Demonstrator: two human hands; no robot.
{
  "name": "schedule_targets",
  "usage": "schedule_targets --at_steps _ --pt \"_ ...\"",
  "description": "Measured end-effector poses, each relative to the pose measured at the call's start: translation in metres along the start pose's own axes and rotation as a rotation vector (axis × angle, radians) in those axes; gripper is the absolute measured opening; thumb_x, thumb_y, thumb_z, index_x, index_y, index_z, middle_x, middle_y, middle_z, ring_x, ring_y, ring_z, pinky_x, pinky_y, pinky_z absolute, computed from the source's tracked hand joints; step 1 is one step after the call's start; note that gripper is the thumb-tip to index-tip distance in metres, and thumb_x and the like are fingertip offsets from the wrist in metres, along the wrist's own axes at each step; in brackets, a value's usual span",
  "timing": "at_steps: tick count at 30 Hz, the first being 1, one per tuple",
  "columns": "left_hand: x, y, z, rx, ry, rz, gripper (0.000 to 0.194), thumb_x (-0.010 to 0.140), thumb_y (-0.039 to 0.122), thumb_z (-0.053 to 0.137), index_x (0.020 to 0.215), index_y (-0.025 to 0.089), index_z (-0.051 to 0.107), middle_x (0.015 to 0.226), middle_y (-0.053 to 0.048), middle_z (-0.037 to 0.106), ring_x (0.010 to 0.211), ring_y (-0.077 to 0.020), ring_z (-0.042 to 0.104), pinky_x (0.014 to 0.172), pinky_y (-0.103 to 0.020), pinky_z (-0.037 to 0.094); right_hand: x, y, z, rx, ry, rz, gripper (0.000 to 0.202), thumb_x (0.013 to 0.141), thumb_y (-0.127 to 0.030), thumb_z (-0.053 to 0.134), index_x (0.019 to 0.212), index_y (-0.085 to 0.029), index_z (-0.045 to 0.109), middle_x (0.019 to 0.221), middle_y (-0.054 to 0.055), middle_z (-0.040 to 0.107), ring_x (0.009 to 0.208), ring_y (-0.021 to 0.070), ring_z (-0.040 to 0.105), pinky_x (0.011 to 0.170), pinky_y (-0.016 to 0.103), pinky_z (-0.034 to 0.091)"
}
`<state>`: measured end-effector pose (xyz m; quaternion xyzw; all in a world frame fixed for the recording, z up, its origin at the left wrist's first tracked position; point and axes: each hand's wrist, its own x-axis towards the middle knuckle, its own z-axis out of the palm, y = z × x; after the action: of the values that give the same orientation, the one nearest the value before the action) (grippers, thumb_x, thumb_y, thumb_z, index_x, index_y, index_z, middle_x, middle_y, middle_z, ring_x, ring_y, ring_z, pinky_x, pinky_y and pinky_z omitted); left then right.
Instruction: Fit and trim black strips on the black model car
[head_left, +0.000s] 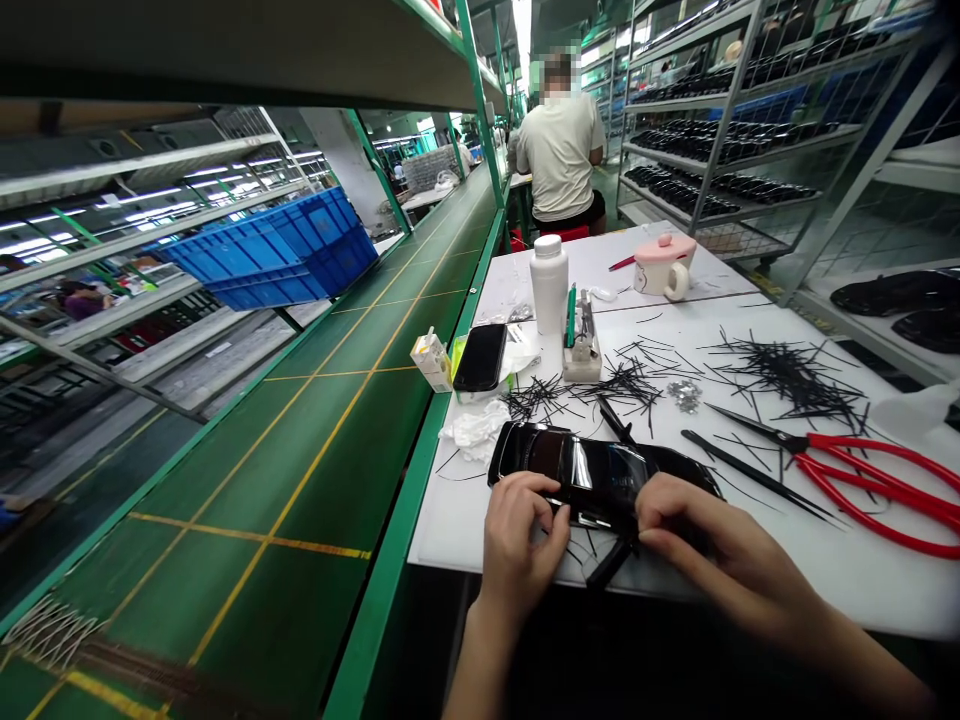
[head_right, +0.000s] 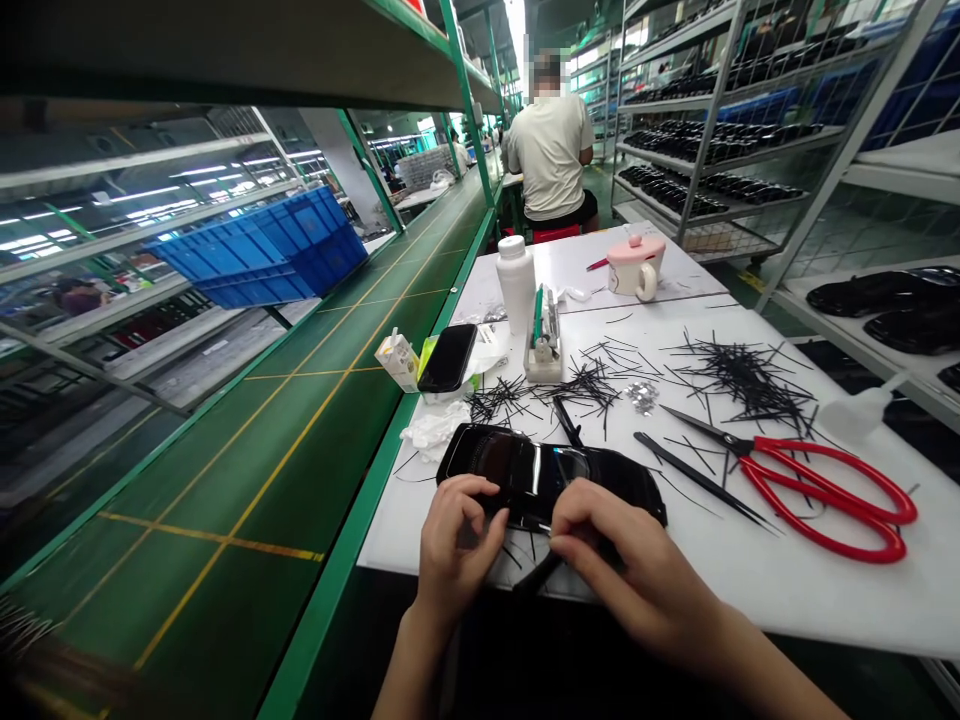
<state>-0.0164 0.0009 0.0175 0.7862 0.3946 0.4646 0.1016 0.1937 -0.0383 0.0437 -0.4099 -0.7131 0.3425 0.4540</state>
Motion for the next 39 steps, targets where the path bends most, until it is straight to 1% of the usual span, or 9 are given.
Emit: schedule_targets --at_steps 9,11,14,16,19,22,28,33,39 --pt "0.001 0.007 0.012 0.031 0.041 0.063 0.028 0.082 0.003 0.058 0.068 0.022 0.043 0.078 -0.001 0.07 0.083 -0.0172 0.064 0.076 -0.033 0.053 -0.003 0.001 -0.002 -0.009 -0.003 0.0 0.013 0.098 -0.022 0.048 0.086 -0.023 0.052 0.077 0.001 0.055 0.069 0.0147 0.056 0.062 0.025 0.047" --pt "0.0 0.006 0.014 0.024 0.053 0.058 0.028 0.083 0.004 0.057 0.067 0.022 0.043 0.077 -0.001 0.069 0.082 -0.0173 0.064 0.075 -0.034 0.053 -0.002 0.0 -0.003 -0.023 0.007 -0.047 0.012 0.096 -0.019 0.049 0.086 -0.023 0.054 0.078 0.002 0.058 0.072 0.0162 0.058 0.064 0.027 0.049" --pt "-0.001 0.005 0.015 0.006 0.066 0.04 0.029 0.084 0.004 0.057 0.067 0.022 0.042 0.076 -0.001 0.07 0.082 -0.0171 0.064 0.076 -0.034 0.053 0.004 0.005 -0.003 -0.154 0.031 -0.204 0.014 0.093 -0.014 0.053 0.095 -0.024 0.062 0.094 0.007 0.065 0.097 0.0226 0.06 0.084 0.036 0.053" --pt "-0.002 0.006 0.015 -0.011 0.068 0.012 0.029 0.084 0.005 0.058 0.066 0.022 0.042 0.075 -0.001 0.07 0.082 -0.0172 0.063 0.076 -0.034 0.054 0.009 0.011 0.0 -0.319 0.048 -0.263 0.023 0.091 -0.011 0.053 0.104 -0.026 0.066 0.11 0.009 0.066 0.116 0.0271 0.055 0.097 0.045 0.049" --pt "-0.003 0.006 0.016 -0.03 0.076 -0.039 0.029 0.085 0.006 0.059 0.067 0.022 0.042 0.074 -0.001 0.069 0.084 -0.0183 0.063 0.077 -0.035 0.054 0.017 0.022 0.007 -0.493 0.022 -0.262 0.028 0.092 -0.013 0.053 0.112 -0.026 0.068 0.123 0.01 0.062 0.13 0.0302 0.046 0.103 0.052 0.047" --pt "-0.005 0.005 0.016 -0.036 0.094 -0.064 0.029 0.084 0.007 0.06 0.068 0.022 0.041 0.072 0.0 0.068 0.086 -0.0191 0.062 0.077 -0.036 0.055 0.023 0.029 0.016 -0.535 -0.02 -0.277 0.026 0.093 -0.017 0.055 0.114 -0.025 0.068 0.126 0.011 0.061 0.135 0.0312 0.041 0.105 0.054 0.047" --pt "-0.005 0.004 0.017 -0.068 0.085 -0.086 0.032 0.083 0.007 0.061 0.066 0.022 0.038 0.07 0.001 0.068 0.087 -0.0196 0.063 0.077 -0.035 0.054 0.028 0.031 0.022 -0.534 0.023 -0.353 0.021 0.094 -0.012 0.052 0.103 -0.021 0.069 0.12 0.011 0.064 0.133 0.0301 0.043 0.102 0.05 0.05" --pt "-0.004 0.004 0.016 -0.014 0.093 -0.034 0.029 0.08 0.007 0.062 0.071 0.022 0.039 0.073 0.0 0.059 0.085 -0.0186 0.058 0.082 -0.038 0.054 0.026 0.029 0.017 -0.541 -0.03 -0.374 0.021 0.093 -0.008 0.051 0.098 -0.019 0.068 0.124 0.013 0.062 0.138 0.0314 0.037 0.104 0.051 0.047" --pt "-0.009 0.0 0.018 0.088 0.1 -0.067 0.027 0.079 0.008 0.062 0.077 0.022 0.039 0.086 -0.001 0.054 0.102 -0.0224 0.055 0.103 -0.054 0.041 0.024 0.03 0.003 -0.6 -0.138 -0.356 0.017 0.094 -0.014 0.054 0.092 -0.02 0.07 0.135 0.013 0.056 0.143 0.0347 0.027 0.106 0.055 0.045"
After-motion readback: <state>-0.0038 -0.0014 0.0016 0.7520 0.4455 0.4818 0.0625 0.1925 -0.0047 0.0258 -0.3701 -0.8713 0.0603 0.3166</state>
